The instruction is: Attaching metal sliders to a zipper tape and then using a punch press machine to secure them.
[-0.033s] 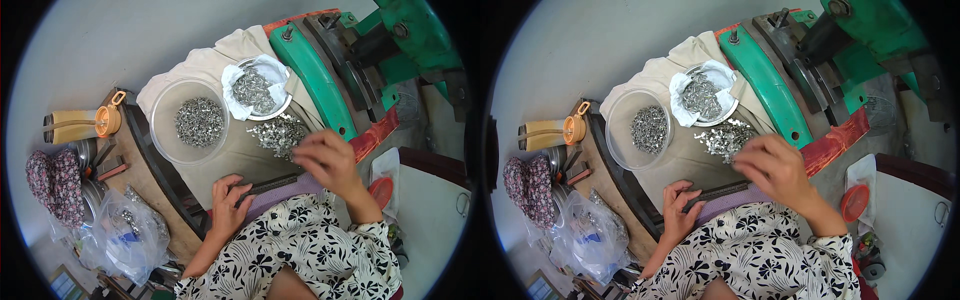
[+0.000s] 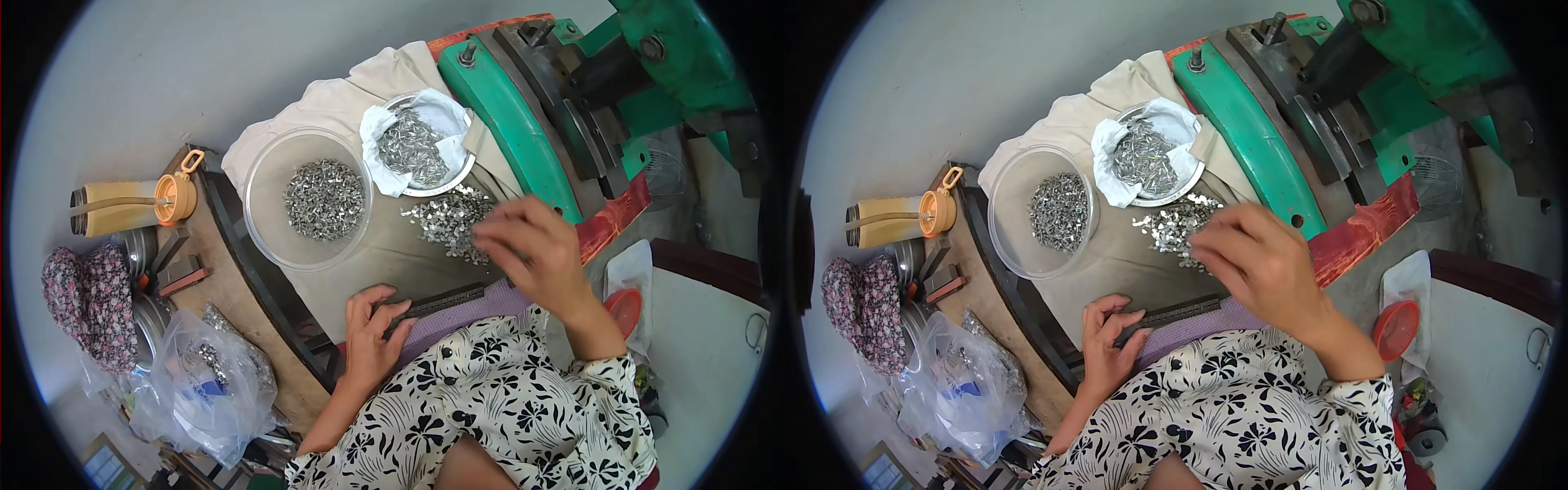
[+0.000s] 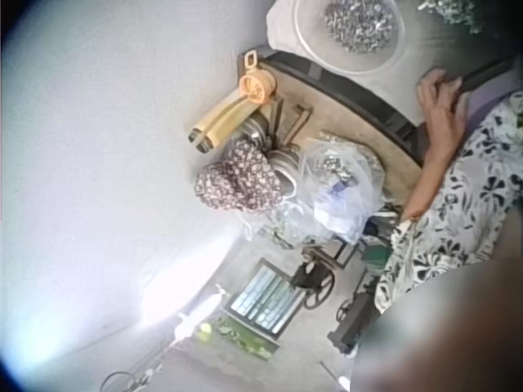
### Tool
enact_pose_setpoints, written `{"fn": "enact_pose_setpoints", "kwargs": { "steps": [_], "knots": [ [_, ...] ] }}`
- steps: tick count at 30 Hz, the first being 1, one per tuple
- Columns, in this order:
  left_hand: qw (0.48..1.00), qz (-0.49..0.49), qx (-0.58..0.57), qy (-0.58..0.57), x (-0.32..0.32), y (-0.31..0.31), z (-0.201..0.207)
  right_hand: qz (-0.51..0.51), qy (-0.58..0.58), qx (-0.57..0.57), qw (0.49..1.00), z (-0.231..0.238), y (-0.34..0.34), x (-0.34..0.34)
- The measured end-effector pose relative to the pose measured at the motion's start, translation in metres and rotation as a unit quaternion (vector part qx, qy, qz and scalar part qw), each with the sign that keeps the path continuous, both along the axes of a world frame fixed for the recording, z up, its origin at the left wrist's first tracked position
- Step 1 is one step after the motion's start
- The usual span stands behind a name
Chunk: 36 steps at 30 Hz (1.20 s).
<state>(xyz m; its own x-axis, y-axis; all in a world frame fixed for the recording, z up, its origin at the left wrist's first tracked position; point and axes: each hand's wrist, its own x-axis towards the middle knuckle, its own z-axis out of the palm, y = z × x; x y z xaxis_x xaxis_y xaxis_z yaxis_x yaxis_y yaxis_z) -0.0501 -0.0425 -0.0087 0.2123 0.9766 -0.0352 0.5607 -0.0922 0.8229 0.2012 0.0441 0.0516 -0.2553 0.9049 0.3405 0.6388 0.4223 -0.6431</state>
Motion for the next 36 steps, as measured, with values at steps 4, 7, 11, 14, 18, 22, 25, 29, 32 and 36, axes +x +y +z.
{"fn": "enact_pose_setpoints", "kwargs": {
  "steps": [4,7,11,14,18,22,25,29,32,36],
  "knots": [
    [1.0,0.007,0.008,0.0,-0.001,-0.003,0.001,0.01,-0.102,0.053,0.993,0.0,0.055,-0.028],
    [1.0,0.001,0.005,-0.001,0.0,0.0,0.001,0.011,-0.208,0.049,0.977,-0.024,0.096,-0.035],
    [1.0,0.005,0.007,-0.002,0.001,-0.001,0.001,0.049,-0.252,-0.009,0.966,-0.033,0.118,-0.044],
    [1.0,0.004,0.012,-0.004,0.0,-0.001,0.0,0.078,-0.252,-0.109,0.958,-0.033,0.127,-0.051],
    [1.0,-0.005,0.002,0.005,0.0,0.002,0.004,0.103,-0.242,-0.108,0.959,-0.028,0.13,-0.057],
    [1.0,-0.016,0.003,0.019,-0.002,0.002,0.007,0.121,-0.25,-0.108,0.955,-0.037,0.132,-0.063],
    [0.999,-0.021,0.007,0.026,-0.002,0.003,0.007,0.126,-0.251,-0.113,0.953,-0.035,0.133,-0.062],
    [0.999,-0.021,0.006,0.028,0.0,0.004,0.007,0.123,-0.235,-0.093,0.96,-0.04,0.133,-0.059],
    [0.999,-0.023,0.002,0.028,0.0,0.004,0.006,0.109,-0.231,-0.075,0.964,-0.039,0.132,-0.06],
    [0.999,-0.022,0.001,0.035,-0.001,0.004,0.009,0.111,-0.218,-0.105,0.964,-0.024,0.129,-0.061]
  ]
}}
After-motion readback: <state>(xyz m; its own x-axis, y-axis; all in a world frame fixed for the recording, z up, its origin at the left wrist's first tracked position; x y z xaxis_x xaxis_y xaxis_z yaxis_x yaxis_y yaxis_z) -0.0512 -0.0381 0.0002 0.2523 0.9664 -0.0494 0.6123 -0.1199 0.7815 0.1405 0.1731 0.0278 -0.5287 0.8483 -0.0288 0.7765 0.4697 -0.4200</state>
